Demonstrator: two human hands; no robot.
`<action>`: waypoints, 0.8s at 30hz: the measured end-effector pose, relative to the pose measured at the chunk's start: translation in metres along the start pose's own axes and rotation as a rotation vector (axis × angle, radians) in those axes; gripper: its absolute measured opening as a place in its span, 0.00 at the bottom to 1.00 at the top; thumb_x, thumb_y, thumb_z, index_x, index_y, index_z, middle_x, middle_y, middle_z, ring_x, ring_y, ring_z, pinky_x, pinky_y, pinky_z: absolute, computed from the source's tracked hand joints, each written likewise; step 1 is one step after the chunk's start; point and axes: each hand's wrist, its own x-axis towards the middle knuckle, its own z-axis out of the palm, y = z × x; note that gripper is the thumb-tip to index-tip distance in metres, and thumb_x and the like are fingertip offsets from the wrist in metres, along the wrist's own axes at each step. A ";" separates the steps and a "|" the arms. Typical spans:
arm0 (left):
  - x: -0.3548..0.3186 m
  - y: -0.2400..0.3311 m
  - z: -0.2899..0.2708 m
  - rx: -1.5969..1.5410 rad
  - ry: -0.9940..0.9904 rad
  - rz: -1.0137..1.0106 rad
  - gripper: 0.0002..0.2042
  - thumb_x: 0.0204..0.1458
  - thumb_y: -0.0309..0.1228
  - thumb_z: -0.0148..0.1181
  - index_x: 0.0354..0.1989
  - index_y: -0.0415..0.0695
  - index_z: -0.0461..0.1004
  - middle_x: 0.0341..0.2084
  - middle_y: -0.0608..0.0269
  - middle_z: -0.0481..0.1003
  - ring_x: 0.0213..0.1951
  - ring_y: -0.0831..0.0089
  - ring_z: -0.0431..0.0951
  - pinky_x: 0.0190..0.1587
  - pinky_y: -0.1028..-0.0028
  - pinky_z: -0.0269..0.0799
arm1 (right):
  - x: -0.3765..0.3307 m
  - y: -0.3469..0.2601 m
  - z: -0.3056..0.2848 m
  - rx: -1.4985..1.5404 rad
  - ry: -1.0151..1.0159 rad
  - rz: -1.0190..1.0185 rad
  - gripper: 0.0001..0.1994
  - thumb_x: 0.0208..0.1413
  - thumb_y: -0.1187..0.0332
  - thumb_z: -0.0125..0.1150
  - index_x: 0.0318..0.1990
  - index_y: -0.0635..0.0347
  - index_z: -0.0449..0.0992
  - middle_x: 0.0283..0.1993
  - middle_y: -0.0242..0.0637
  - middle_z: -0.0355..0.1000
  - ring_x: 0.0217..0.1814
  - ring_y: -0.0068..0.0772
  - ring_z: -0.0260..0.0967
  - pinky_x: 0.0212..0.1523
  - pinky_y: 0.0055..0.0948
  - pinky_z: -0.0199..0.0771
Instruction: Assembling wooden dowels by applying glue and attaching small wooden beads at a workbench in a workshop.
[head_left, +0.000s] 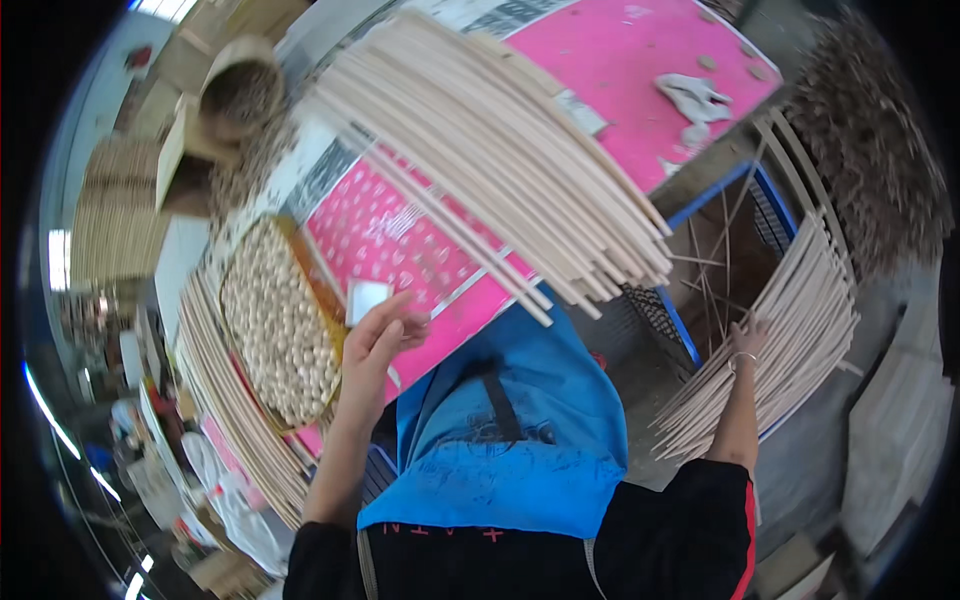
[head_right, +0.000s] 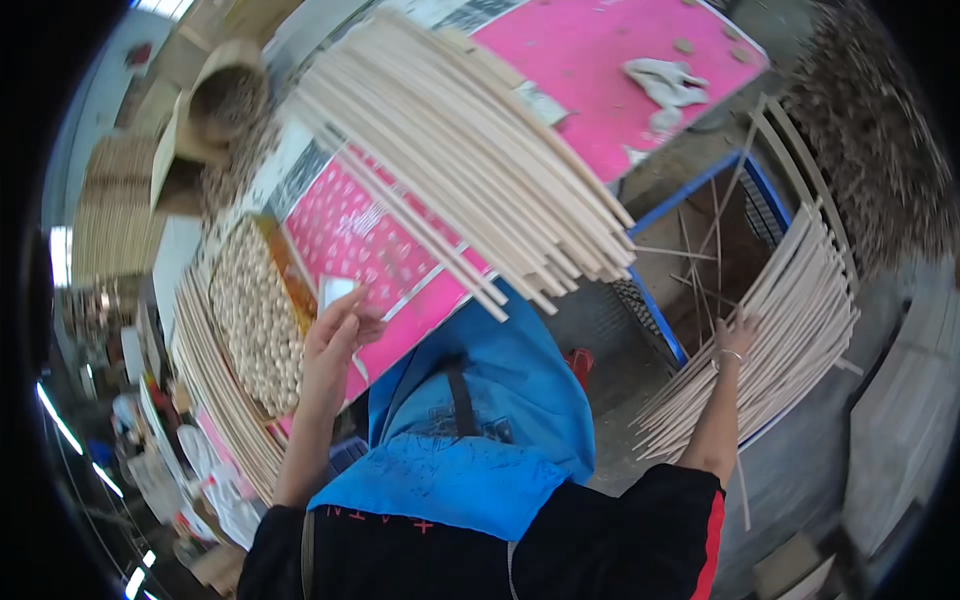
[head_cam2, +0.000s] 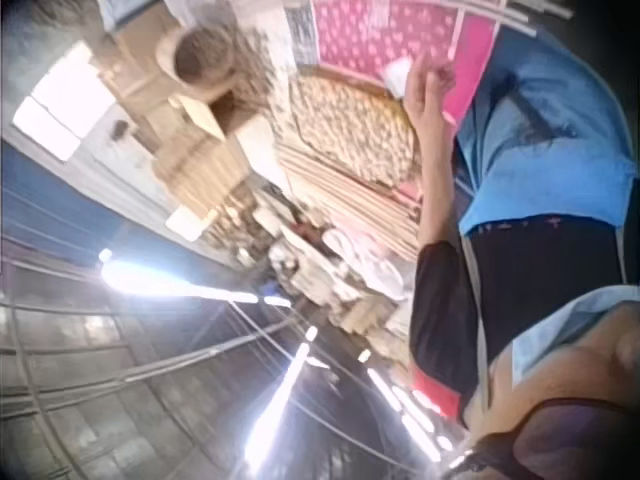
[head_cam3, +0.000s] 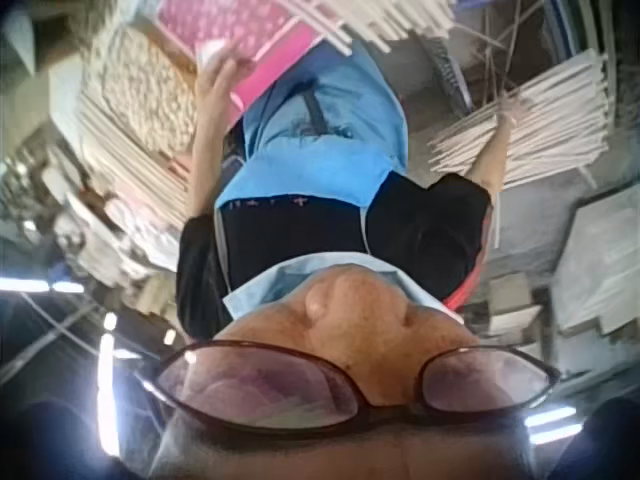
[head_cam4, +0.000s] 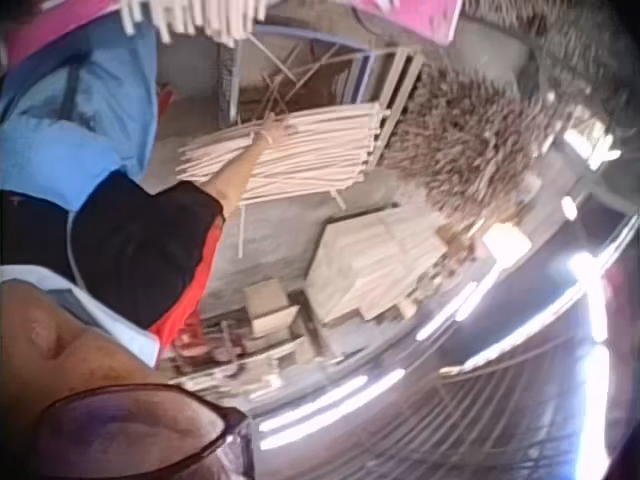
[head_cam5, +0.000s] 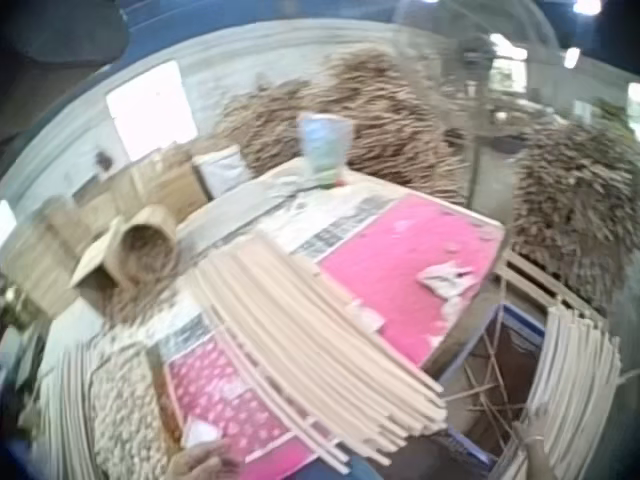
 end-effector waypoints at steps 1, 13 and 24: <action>0.001 -0.003 -0.009 -0.035 0.002 0.021 0.19 0.65 0.29 0.50 0.64 0.38 0.67 0.46 0.56 0.79 0.47 0.70 0.79 0.53 0.70 0.74 | 0.023 0.020 -0.010 0.076 0.030 0.043 0.33 0.54 0.54 0.66 0.68 0.44 0.67 0.75 0.58 0.48 0.76 0.61 0.45 0.74 0.47 0.50; -0.049 -0.018 -0.091 -0.194 0.238 0.164 0.19 0.66 0.29 0.49 0.64 0.38 0.67 0.46 0.58 0.78 0.47 0.72 0.78 0.53 0.70 0.75 | -0.208 -0.424 -0.264 0.492 0.335 -1.284 0.30 0.59 0.63 0.63 0.67 0.64 0.63 0.72 0.58 0.56 0.70 0.57 0.59 0.69 0.52 0.55; -0.069 -0.043 -0.153 -0.268 0.467 0.235 0.19 0.67 0.30 0.49 0.64 0.39 0.67 0.47 0.57 0.79 0.48 0.72 0.78 0.53 0.72 0.74 | -0.277 -0.461 -0.185 0.020 0.293 -1.243 0.45 0.55 0.48 0.62 0.73 0.63 0.50 0.78 0.54 0.43 0.79 0.63 0.37 0.73 0.63 0.37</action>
